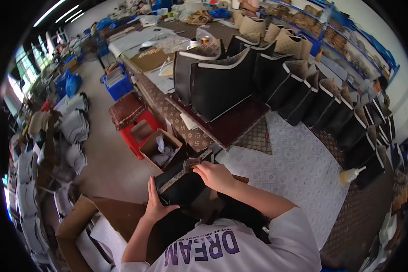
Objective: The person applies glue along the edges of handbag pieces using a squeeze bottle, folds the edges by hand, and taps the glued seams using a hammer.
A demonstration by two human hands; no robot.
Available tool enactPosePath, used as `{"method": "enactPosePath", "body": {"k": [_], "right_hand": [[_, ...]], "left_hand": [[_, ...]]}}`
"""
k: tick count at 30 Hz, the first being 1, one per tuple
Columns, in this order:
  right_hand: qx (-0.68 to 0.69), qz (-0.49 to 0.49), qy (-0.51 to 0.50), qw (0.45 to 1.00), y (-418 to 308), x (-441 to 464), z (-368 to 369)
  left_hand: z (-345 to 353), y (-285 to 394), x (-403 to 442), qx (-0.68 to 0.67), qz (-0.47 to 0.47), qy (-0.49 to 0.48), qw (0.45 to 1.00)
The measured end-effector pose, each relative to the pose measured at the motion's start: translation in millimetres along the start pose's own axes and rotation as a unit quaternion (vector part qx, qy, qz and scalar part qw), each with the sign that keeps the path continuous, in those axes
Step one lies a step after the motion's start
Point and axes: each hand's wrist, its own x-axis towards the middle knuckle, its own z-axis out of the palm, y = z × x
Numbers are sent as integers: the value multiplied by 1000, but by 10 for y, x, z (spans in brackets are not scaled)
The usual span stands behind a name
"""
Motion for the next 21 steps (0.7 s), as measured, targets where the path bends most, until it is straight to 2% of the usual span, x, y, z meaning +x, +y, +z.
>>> {"method": "enactPosePath", "body": {"k": [4, 5, 7, 10, 13, 16, 19, 21], "right_hand": [[-102, 100, 46, 989, 248, 185, -204], [-100, 111, 129, 980, 316, 218, -246], [-121, 113, 176, 970, 605, 261, -387], [-228, 99, 193, 949, 1126, 283, -593], [-271, 79, 162, 946, 1664, 226, -642], [-294, -6, 208, 933, 1749, 35, -620], [-174, -62, 225, 957, 1573, -316, -727], [-111, -94, 259, 955, 1699, -579, -545]], "left_hand": [[-19, -16, -41, -19, -24, 51, 998], [-113, 38, -55, -22, -15, 82, 996], [-451, 260, -105, -70, -1, 152, 986], [-943, 678, -26, -141, 43, 268, 952], [-1205, 1119, 239, -61, 105, 352, 928], [-1376, 1513, 451, 43, 162, 388, 906], [-1460, 1910, 678, 104, 228, 392, 885], [-1445, 2182, 841, 127, 268, 388, 873]]}}
